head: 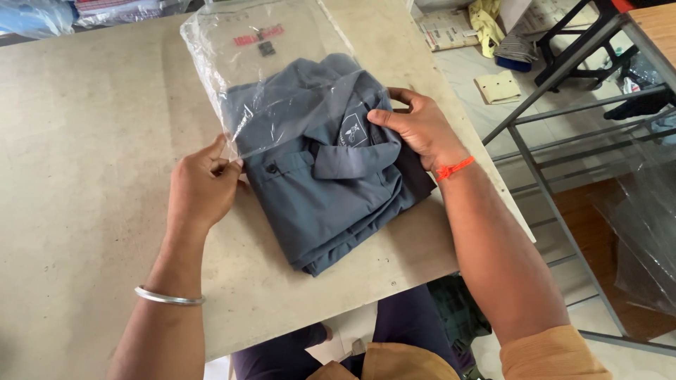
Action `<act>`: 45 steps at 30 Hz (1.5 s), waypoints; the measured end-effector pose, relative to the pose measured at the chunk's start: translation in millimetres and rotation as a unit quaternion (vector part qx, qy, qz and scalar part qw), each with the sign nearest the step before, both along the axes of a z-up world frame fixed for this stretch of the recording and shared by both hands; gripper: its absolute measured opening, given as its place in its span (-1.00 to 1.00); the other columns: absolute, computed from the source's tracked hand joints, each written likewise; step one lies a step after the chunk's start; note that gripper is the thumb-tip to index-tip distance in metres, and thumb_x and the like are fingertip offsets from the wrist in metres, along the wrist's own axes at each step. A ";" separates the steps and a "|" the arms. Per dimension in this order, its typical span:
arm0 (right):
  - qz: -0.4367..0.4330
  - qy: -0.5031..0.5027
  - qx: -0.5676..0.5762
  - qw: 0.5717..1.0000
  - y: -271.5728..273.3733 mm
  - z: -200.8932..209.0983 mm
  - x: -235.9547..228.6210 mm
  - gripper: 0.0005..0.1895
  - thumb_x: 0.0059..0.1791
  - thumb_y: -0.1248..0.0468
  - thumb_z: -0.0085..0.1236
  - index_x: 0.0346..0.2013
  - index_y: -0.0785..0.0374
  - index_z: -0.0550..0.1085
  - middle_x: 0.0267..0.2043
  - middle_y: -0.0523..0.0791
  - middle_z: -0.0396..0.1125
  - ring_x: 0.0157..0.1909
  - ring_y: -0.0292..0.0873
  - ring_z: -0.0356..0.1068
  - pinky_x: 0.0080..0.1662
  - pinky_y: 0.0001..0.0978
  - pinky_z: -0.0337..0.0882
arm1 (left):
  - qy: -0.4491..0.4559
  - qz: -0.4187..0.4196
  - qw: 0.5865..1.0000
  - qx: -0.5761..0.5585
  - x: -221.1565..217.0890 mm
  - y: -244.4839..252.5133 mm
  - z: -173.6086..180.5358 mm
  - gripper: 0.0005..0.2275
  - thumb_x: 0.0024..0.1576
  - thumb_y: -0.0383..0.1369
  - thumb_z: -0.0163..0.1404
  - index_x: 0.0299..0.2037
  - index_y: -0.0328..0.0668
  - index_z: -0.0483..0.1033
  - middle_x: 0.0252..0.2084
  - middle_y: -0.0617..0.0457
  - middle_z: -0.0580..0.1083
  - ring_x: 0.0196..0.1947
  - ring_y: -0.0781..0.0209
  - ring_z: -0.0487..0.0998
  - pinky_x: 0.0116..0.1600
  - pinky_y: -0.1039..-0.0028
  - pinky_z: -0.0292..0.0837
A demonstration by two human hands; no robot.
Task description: The person folds a blue shirt on a table, then places it into a clear plastic bag and seals it. The person then picks up a peach-colored striped shirt and begins to fold it.
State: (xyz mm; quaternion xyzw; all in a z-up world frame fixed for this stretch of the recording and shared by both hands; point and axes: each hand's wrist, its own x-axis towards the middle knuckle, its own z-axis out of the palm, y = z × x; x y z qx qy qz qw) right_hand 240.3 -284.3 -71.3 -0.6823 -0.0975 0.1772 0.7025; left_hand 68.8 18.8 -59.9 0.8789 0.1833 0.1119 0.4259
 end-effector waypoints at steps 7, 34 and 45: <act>0.001 -0.032 -0.064 0.997 -1.8 1.3 -3.0 -0.24 -0.17 0.08 0.43 0.21 0.45 0.41 0.02 -0.02 0.50 -0.03 -0.23 0.52 -0.01 -0.41 0.52 | -0.043 -0.023 0.983 0.179 -2.4 -2.0 -4.5 -0.56 0.16 -0.37 0.11 0.30 -0.16 0.48 -0.31 -0.22 0.60 -0.33 -0.01 0.62 -0.22 0.32 0.45; 0.042 0.075 0.079 0.993 -1.4 15.9 -8.6 -0.33 -0.10 0.41 0.25 0.31 0.39 0.33 -0.04 0.00 0.50 -0.11 -0.20 0.53 -0.05 -0.36 0.56 | -0.244 -0.027 0.965 -0.096 -5.1 -3.6 -1.3 -0.66 0.30 -0.53 0.02 0.29 -0.30 0.49 -0.38 0.23 0.48 -0.47 0.56 0.41 -0.30 0.70 0.37; -0.043 0.012 0.135 0.990 -10.9 -13.8 17.1 -0.48 -0.08 0.42 0.22 0.19 0.40 0.43 -0.13 -0.04 0.53 -0.18 -0.25 0.54 -0.12 -0.45 0.53 | -0.363 -0.038 0.906 0.217 -13.0 -1.4 -8.3 -0.63 0.22 -0.57 0.14 0.25 -0.23 0.55 -0.49 -0.05 0.44 -0.54 0.28 0.46 -0.34 0.57 0.39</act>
